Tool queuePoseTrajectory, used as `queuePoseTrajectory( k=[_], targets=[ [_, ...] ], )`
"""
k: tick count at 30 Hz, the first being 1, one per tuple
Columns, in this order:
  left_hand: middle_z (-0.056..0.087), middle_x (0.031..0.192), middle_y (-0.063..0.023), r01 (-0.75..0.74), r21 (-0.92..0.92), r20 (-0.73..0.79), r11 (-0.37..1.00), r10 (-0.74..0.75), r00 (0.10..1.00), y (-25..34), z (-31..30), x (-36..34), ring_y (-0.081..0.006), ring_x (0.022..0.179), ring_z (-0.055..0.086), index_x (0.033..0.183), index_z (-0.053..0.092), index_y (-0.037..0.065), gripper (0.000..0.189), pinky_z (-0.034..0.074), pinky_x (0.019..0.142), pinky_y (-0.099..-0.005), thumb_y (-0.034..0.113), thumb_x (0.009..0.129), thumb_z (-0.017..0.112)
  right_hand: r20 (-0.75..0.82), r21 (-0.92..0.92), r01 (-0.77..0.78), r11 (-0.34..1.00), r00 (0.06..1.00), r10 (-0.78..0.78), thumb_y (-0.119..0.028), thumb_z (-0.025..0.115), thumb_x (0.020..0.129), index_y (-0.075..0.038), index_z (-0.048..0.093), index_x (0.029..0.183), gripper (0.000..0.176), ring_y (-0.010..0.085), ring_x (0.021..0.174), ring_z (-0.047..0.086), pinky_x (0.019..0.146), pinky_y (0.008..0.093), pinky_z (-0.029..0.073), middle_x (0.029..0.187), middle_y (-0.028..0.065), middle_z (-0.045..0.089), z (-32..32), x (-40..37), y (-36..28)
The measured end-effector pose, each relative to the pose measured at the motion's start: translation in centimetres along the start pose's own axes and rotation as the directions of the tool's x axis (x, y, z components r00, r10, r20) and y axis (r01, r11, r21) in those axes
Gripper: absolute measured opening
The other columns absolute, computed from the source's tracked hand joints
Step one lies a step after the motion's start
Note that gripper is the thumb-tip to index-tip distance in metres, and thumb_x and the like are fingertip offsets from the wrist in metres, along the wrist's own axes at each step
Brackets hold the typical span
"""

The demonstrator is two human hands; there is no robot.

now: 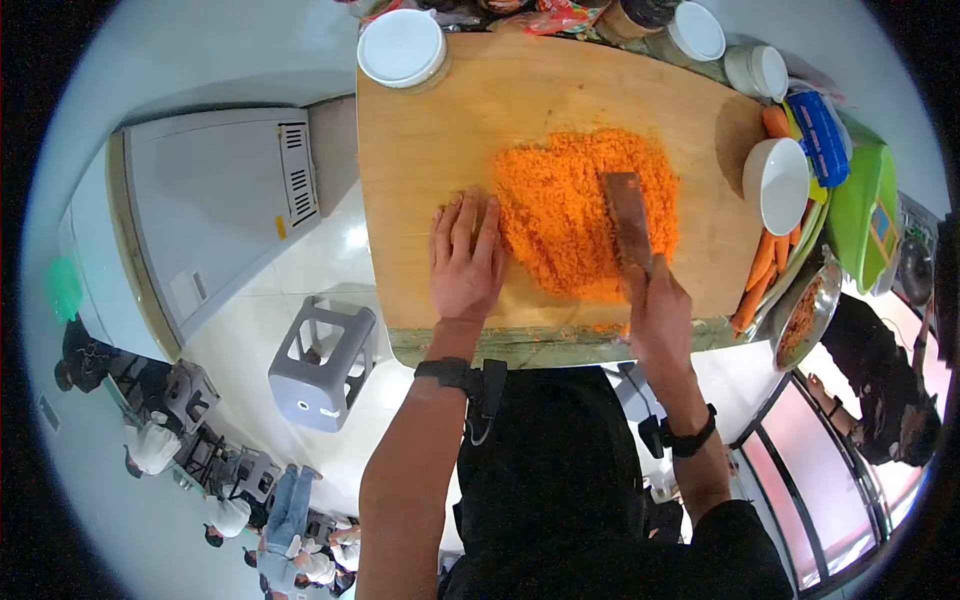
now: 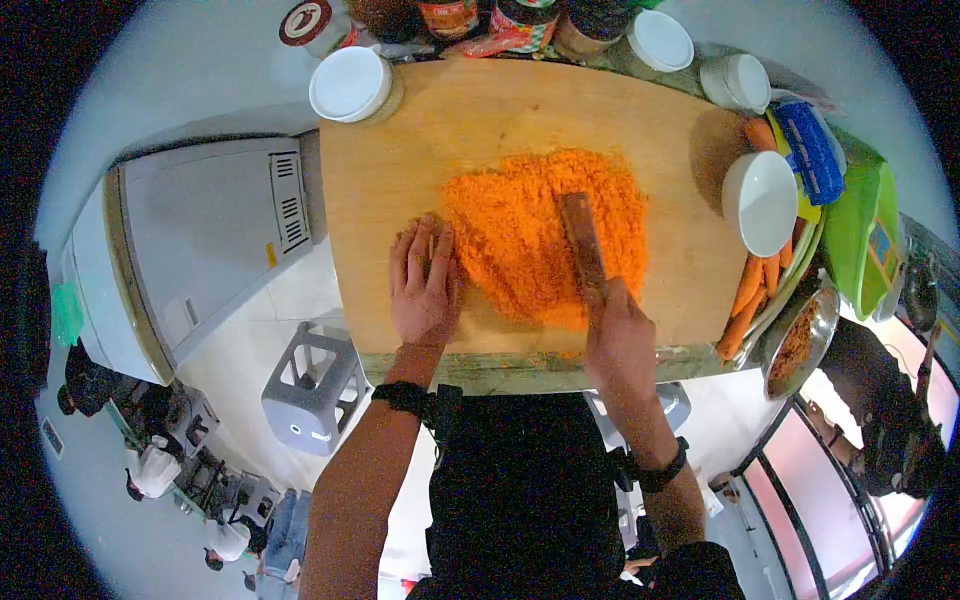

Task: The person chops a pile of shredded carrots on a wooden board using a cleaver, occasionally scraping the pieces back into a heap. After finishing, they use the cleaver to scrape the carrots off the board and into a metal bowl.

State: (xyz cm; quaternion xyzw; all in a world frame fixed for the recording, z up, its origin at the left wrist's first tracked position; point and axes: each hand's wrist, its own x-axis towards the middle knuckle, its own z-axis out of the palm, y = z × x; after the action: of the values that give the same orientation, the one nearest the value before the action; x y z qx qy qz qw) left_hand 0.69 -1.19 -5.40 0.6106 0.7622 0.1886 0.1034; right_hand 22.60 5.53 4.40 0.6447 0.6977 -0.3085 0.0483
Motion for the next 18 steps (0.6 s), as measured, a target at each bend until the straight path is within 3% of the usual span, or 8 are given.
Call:
queuePoseTrajectory(
  k=[3, 5, 8, 10, 12, 14, 18],
  targets=[
    [0.044, 0.148, -0.0127, 0.02, -0.071, 0.052, 0.997, -0.016, 0.999, -0.1, 0.1, -0.2, -0.0376, 0.136, 0.039, 0.136, 0.054, 0.01, 0.045, 0.028, 0.117, -0.0505, 0.017, 0.092, 0.057, -0.036, 0.024, -0.068, 0.997, 0.997, 0.069, -0.018, 0.051, 0.1, 0.002, 0.048, 0.099, 0.02, 0.0505, 0.074, 0.06, 0.06, 0.0543, 0.047, 0.08, 0.0304, 0.061, 0.6, -0.6, 0.1],
    [0.044, 0.148, -0.013, 0.018, -0.064, 0.042, 0.998, -0.016, 0.999, -0.3, 0.2, -0.3, -0.0377, 0.136, 0.039, 0.135, 0.054, 0.009, 0.044, 0.029, 0.117, -0.0509, 0.016, 0.092, 0.057, 0.031, 0.067, 0.006, 0.998, 0.999, -0.008, -0.018, 0.052, 0.1, 0.001, 0.049, 0.098, 0.02, 0.0505, 0.074, 0.06, 0.062, 0.0555, 0.047, 0.08, 0.0297, 0.062, 3.4, -0.1, 0.6],
    [0.044, 0.148, -0.0139, 0.001, -0.055, 0.012, 0.999, -0.001, 1.0, -0.3, 0.5, 0.0, -0.0378, 0.136, 0.039, 0.134, 0.055, 0.009, 0.044, 0.03, 0.116, -0.0516, 0.016, 0.091, 0.058, 0.035, -0.051, 0.039, 0.998, 0.999, -0.038, -0.018, 0.052, 0.099, 0.001, 0.05, 0.099, 0.02, 0.0501, 0.075, 0.06, 0.063, 0.0559, 0.047, 0.081, 0.0296, 0.062, 1.0, 0.1, 0.4],
    [0.044, 0.148, -0.0144, -0.004, -0.043, 0.019, 0.999, 0.005, 1.0, -0.2, 0.2, -0.4, -0.0378, 0.136, 0.039, 0.134, 0.055, 0.008, 0.044, 0.03, 0.115, -0.0517, 0.016, 0.091, 0.059, 0.016, -0.036, 0.028, 0.999, 0.999, -0.028, -0.019, 0.053, 0.099, 0.002, 0.051, 0.103, 0.022, 0.0496, 0.075, 0.061, 0.063, 0.0546, 0.047, 0.081, 0.0296, 0.062, -0.3, 0.0, 1.0],
    [0.044, 0.148, -0.015, -0.007, -0.036, 0.031, 0.999, 0.008, 0.999, -0.2, 0.1, -0.2, -0.0381, 0.136, 0.04, 0.134, 0.055, 0.008, 0.044, 0.031, 0.114, -0.052, 0.015, 0.09, 0.059, -0.079, 0.05, -0.036, 0.998, 0.996, 0.04, -0.018, 0.053, 0.1, 0.004, 0.051, 0.108, 0.024, 0.049, 0.076, 0.061, 0.063, 0.0527, 0.047, 0.08, 0.0297, 0.062, -0.5, 0.5, 1.2],
    [0.047, 0.145, -0.0137, 0.003, -0.027, 0.029, 1.0, -0.002, 1.0, 0.2, -0.3, -0.2, -0.0364, 0.134, 0.042, 0.135, 0.055, 0.01, 0.045, 0.033, 0.114, -0.051, 0.015, 0.09, 0.059, -0.01, 0.041, -0.101, 0.994, 0.995, 0.102, -0.017, 0.053, 0.1, 0.006, 0.053, 0.108, 0.024, 0.0488, 0.076, 0.061, 0.063, 0.0511, 0.047, 0.08, 0.0297, 0.062, 0.9, 0.9, 2.8],
    [0.049, 0.143, -0.0117, -0.006, 0.008, -0.004, 1.0, 0.006, 1.0, -0.1, 0.1, 0.0, -0.0343, 0.133, 0.045, 0.135, 0.057, 0.011, 0.045, 0.035, 0.113, -0.0503, 0.015, 0.09, 0.06, -0.095, 0.098, 0.017, 0.995, 0.995, -0.007, -0.014, 0.054, 0.099, 0.007, 0.053, 0.105, 0.022, 0.0487, 0.075, 0.061, 0.061, 0.0507, 0.046, 0.08, 0.0296, 0.062, -0.5, 0.2, 2.9]
  ],
)
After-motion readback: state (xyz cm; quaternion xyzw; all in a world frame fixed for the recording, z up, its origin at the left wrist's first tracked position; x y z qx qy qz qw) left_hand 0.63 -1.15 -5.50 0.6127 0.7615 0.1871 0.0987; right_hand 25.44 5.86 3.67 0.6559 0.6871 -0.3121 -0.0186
